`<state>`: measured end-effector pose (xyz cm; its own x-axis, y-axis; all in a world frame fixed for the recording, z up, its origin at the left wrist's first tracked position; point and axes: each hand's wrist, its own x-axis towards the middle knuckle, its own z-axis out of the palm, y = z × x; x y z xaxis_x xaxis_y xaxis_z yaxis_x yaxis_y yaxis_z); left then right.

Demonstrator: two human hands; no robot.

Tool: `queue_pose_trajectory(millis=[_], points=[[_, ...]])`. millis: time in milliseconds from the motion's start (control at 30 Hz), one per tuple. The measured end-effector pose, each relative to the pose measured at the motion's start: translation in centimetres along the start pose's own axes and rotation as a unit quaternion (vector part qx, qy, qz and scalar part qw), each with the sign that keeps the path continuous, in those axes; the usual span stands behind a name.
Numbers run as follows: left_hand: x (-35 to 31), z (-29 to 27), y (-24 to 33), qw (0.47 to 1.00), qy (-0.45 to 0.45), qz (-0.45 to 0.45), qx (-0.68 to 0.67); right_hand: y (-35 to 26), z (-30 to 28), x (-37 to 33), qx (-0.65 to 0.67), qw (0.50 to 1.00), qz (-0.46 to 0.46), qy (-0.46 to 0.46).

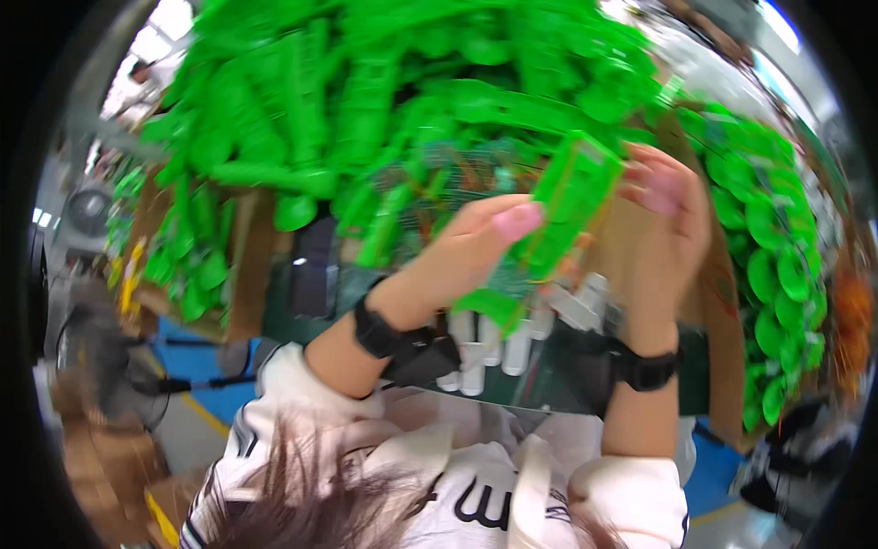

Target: Assembling a circuit board and wiring into a green plastic housing on a factory assembly line.

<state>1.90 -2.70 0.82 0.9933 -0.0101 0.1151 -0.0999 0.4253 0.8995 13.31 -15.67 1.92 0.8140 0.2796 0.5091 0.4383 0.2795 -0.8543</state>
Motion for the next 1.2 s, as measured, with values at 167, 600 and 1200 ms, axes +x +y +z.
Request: queue_pose_trajectory(millis=[167,600,1200], points=[[-1.8,-1.3,1.6,0.955,0.033,0.029,-0.294,1.6,-1.7,0.2,0.047,0.998,0.040,-0.021],[-23.5,-11.9,15.7,0.778,0.502,0.047,0.374,1.8,-0.3,-0.3,0.114,0.988,0.095,-0.029],[-10.1,-2.3,5.7,0.658,0.302,0.032,0.689,1.1,-0.2,-0.4,0.003,0.996,0.081,-0.021]])
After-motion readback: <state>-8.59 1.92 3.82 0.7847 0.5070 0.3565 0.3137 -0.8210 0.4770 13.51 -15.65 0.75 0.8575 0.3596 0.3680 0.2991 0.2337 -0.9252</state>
